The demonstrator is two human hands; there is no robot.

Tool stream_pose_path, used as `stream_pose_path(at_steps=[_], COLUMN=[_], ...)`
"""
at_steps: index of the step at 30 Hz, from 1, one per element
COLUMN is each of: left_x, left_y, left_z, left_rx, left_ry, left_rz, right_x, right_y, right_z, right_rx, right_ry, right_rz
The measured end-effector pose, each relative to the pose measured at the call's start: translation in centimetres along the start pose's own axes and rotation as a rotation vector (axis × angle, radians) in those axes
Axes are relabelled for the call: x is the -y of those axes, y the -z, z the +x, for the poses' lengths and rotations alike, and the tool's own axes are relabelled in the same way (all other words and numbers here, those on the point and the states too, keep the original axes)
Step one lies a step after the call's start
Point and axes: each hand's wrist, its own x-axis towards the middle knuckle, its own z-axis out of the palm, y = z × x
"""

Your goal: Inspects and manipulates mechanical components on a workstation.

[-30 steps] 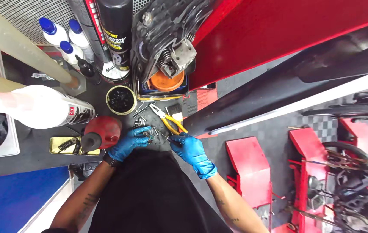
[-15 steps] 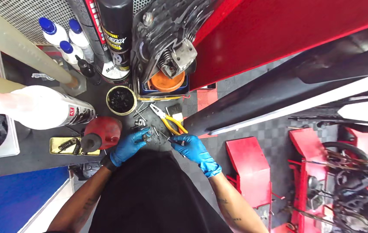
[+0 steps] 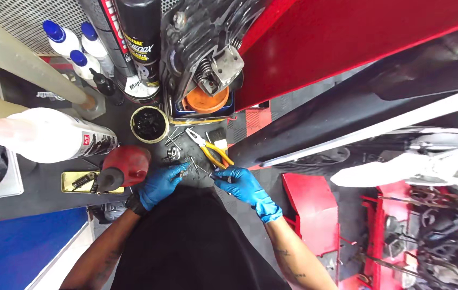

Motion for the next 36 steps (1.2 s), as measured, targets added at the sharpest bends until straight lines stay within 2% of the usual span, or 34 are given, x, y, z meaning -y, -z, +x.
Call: stream_pose_path(at_steps=[5,10,16,20,26,36], left_x=[-0.5,-0.7,-0.1,0.3,0.4,1.5], left_y=[0.0,0.1,0.4,0.5,0.5,0.9], left_z=[0.0,0.1,0.5,0.7,0.6,0.5], left_rx=[0.015,0.01,-0.019,-0.02,0.02,0.063], left_ry=[-0.016,0.016,0.175,0.206,0.339,0.356], left_rz=[0.123,0.101,-0.318,-0.468,-0.799,-1.271], right_x=[0.0,0.1,-0.3,-0.7,-0.7,-0.9], right_y=[0.0,0.0,-0.2,-0.4,-0.6,-0.7], right_z=[0.2,0.5,1.5,1.7,1.8,1.7], right_rx=[0.015,0.014,0.03,0.031,0.024,0.045], right_ry=[-0.036,-0.058,-0.116,-0.125,-0.152,-0.125], right_rz=[-0.06,-0.087,-0.052,-0.02,0.031,0.145])
